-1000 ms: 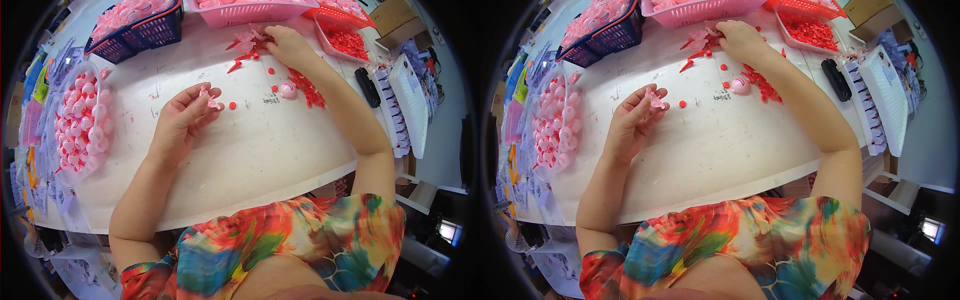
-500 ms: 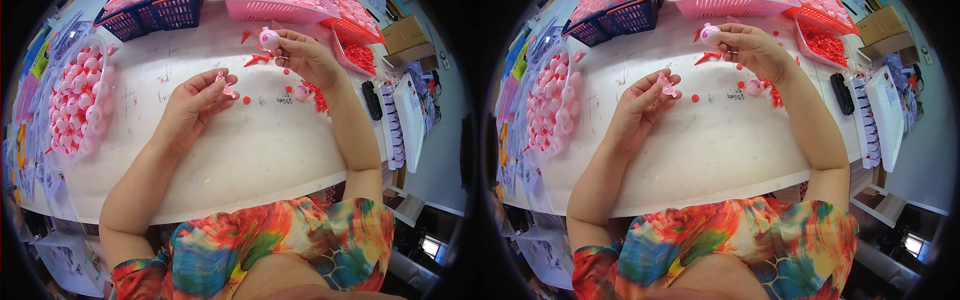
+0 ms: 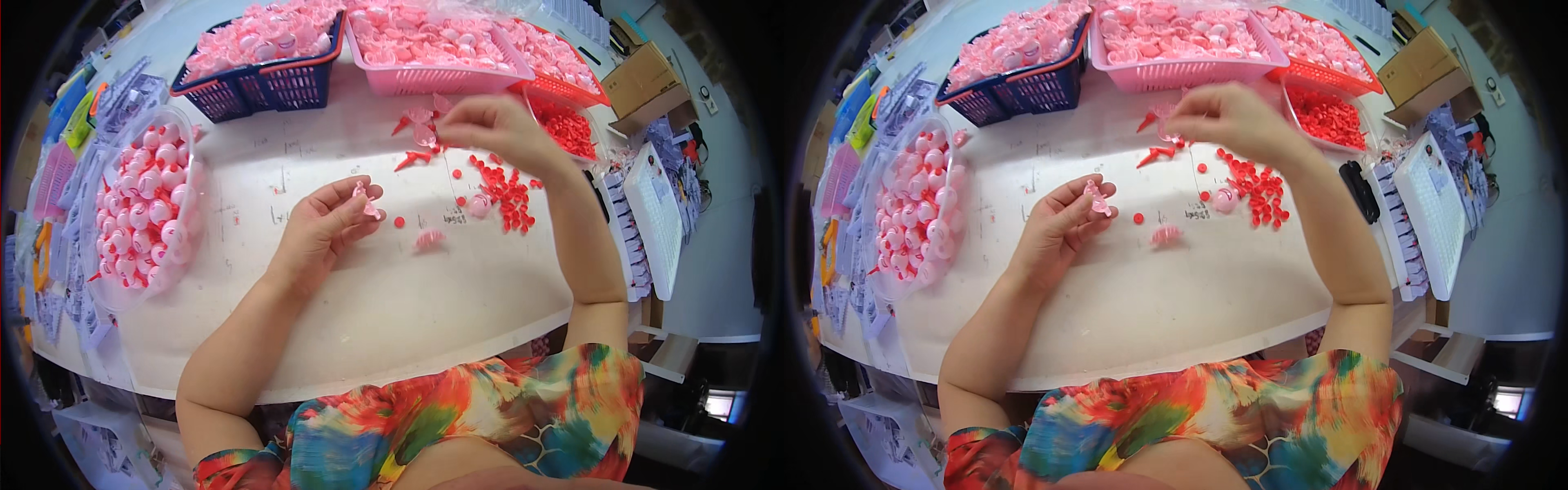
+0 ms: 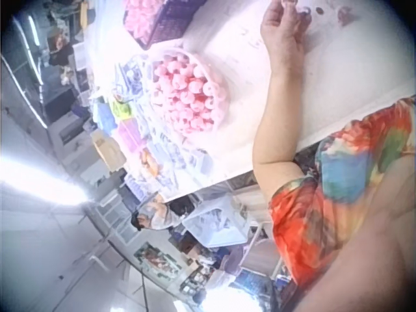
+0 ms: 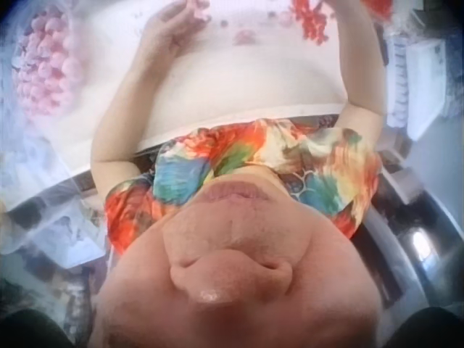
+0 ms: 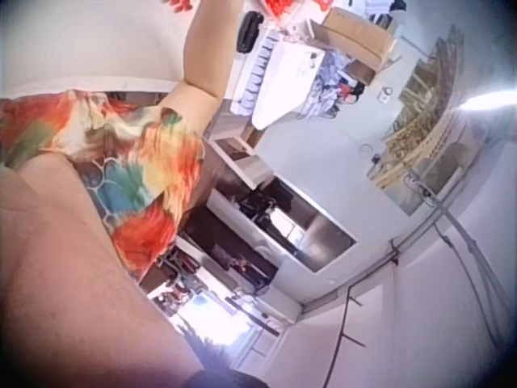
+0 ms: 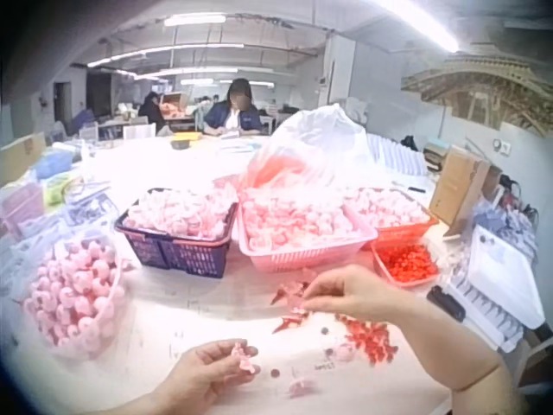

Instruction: The person assembles small plastic toy components by hand, fitting red plastic parts into pink spherical toy bases.

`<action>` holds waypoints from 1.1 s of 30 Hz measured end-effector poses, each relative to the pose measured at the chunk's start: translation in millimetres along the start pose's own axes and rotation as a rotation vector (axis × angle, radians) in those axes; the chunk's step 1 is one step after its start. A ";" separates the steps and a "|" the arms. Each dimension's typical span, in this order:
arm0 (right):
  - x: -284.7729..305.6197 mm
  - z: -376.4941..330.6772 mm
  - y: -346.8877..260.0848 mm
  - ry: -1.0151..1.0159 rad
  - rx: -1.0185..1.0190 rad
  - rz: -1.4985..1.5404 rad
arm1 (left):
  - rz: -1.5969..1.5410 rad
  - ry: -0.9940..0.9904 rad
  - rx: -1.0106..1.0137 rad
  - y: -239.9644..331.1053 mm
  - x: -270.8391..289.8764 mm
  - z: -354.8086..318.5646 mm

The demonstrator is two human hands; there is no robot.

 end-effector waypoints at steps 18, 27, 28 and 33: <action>-59.8 170.7 -46.8 -0.022 0.607 -0.484 | 0.233 -0.554 0.046 -35.1 -19.0 -15.7; -72.5 116.6 -105.1 -0.037 0.579 -0.542 | 0.039 -0.360 -0.315 -27.0 -31.9 26.6; -45.5 158.4 -45.2 -0.057 0.593 -0.532 | 0.039 -0.335 -0.321 -26.0 -26.1 17.0; 55.8 283.2 138.6 -0.050 0.587 -0.541 | 0.036 -0.285 -0.314 -19.7 -17.4 4.5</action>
Point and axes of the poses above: each hand's wrist, its own z-axis towards the middle knuckle, its own x-axis out of the back of the hand, y = z × x, the point moved 4 cm from there along z, towards the middle knuckle, and after that the axes turned 9 degrees about y, right-handed, at the moved point
